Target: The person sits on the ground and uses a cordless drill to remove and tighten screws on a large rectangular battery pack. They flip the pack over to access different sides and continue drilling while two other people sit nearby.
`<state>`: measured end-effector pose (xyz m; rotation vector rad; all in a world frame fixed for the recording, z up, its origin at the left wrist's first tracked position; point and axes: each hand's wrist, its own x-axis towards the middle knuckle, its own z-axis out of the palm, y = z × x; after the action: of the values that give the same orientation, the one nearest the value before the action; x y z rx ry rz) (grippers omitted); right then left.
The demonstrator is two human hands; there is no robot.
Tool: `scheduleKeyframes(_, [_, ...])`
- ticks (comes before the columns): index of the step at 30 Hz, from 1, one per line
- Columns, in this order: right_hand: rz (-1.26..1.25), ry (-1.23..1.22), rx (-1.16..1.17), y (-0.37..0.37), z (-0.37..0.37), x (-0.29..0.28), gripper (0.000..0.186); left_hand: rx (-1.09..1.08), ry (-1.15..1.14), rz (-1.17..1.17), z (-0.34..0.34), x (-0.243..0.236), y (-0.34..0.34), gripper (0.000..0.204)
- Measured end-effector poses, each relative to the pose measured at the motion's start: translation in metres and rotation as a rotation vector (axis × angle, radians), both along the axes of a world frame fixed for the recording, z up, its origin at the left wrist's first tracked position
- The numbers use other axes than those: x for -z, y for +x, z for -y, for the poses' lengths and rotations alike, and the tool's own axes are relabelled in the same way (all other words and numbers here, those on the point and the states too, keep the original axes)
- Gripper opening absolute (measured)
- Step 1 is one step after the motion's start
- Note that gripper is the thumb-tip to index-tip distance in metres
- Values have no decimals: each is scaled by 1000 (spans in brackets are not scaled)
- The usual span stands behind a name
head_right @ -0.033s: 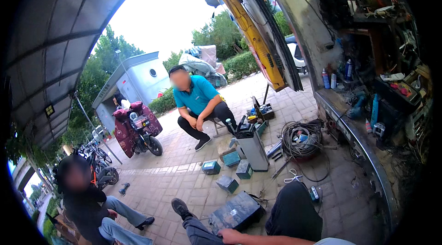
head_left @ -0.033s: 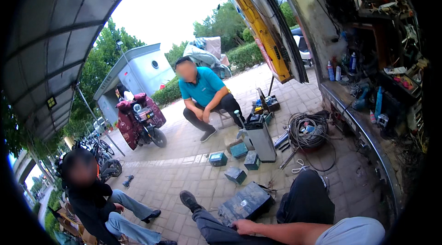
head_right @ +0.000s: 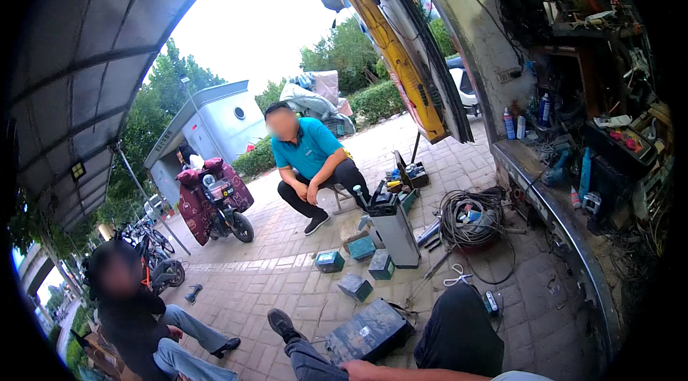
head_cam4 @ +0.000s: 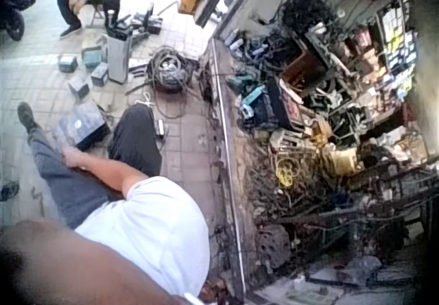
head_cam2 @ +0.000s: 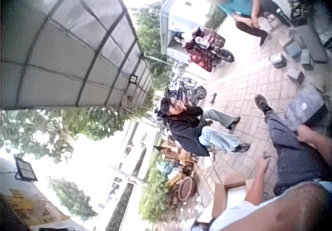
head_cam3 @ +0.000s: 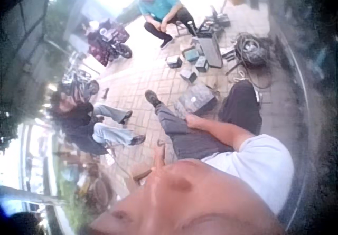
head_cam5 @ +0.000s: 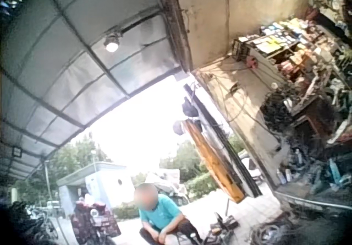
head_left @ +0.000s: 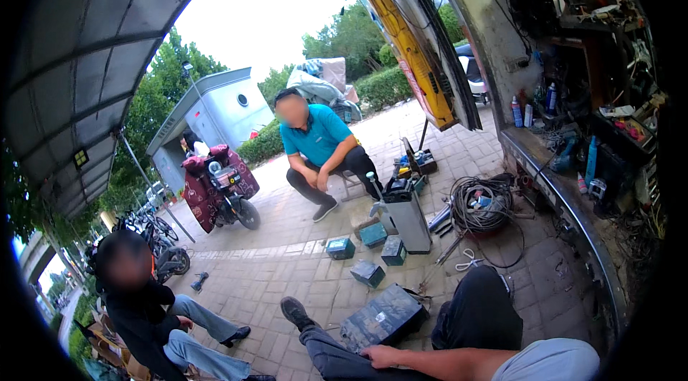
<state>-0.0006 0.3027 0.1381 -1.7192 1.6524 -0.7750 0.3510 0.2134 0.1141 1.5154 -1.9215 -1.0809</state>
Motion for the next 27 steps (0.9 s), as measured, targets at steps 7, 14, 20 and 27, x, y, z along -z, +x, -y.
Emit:
scheduleKeyframes(7, [173,320,-191,14,0,-39,73,147,118,12,-42,-32,-38,68])
scheduleKeyframes(14, [-2,165,-72,14,-5,-14,72,184,230,2,-38,-62,-83,67])
scheduleKeyframes(20, [171,98,-114,7,-16,-37,83,211,227,3,-22,-38,-64,64])
scheduleKeyframes(27, [-17,277,-103,17,-14,-36,82,282,123,-14,-40,-44,-45,65])
